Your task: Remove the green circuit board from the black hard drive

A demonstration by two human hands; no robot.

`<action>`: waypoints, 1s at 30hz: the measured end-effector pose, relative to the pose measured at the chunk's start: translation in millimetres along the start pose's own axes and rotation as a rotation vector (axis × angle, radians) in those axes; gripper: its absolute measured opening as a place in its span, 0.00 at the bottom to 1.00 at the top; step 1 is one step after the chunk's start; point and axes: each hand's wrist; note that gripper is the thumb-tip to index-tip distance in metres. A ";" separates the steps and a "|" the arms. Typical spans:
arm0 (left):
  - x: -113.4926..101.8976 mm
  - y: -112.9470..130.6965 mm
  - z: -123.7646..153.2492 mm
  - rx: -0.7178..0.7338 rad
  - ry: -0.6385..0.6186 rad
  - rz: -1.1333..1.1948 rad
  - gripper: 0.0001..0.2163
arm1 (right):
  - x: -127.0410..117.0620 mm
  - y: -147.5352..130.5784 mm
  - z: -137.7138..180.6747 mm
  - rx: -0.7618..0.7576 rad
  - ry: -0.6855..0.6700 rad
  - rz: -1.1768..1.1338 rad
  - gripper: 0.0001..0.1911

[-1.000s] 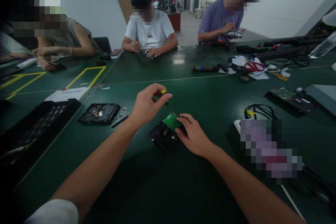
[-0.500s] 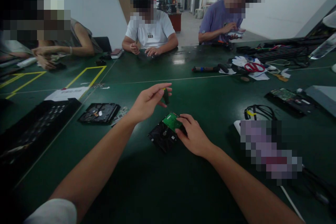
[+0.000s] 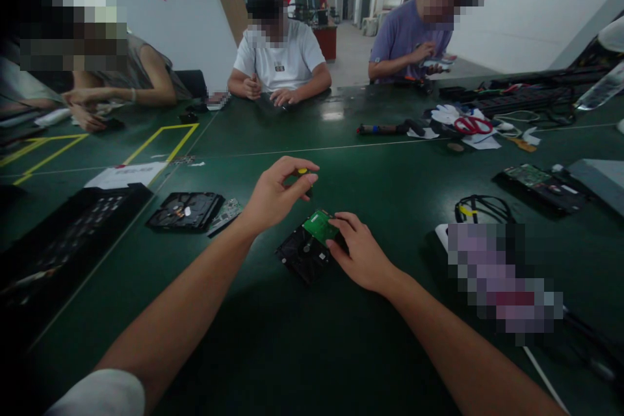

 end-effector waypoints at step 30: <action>0.1 4.4 -0.2 -0.083 -0.196 0.249 0.15 | 0.1 0.3 1.5 0.002 -0.003 -0.010 0.20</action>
Point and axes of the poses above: each hand's wrist, its own z-axis away from the middle knuckle, its own x-axis out of the palm, y = z × x, and after that the axes turned 11 degrees about -z, right-handed
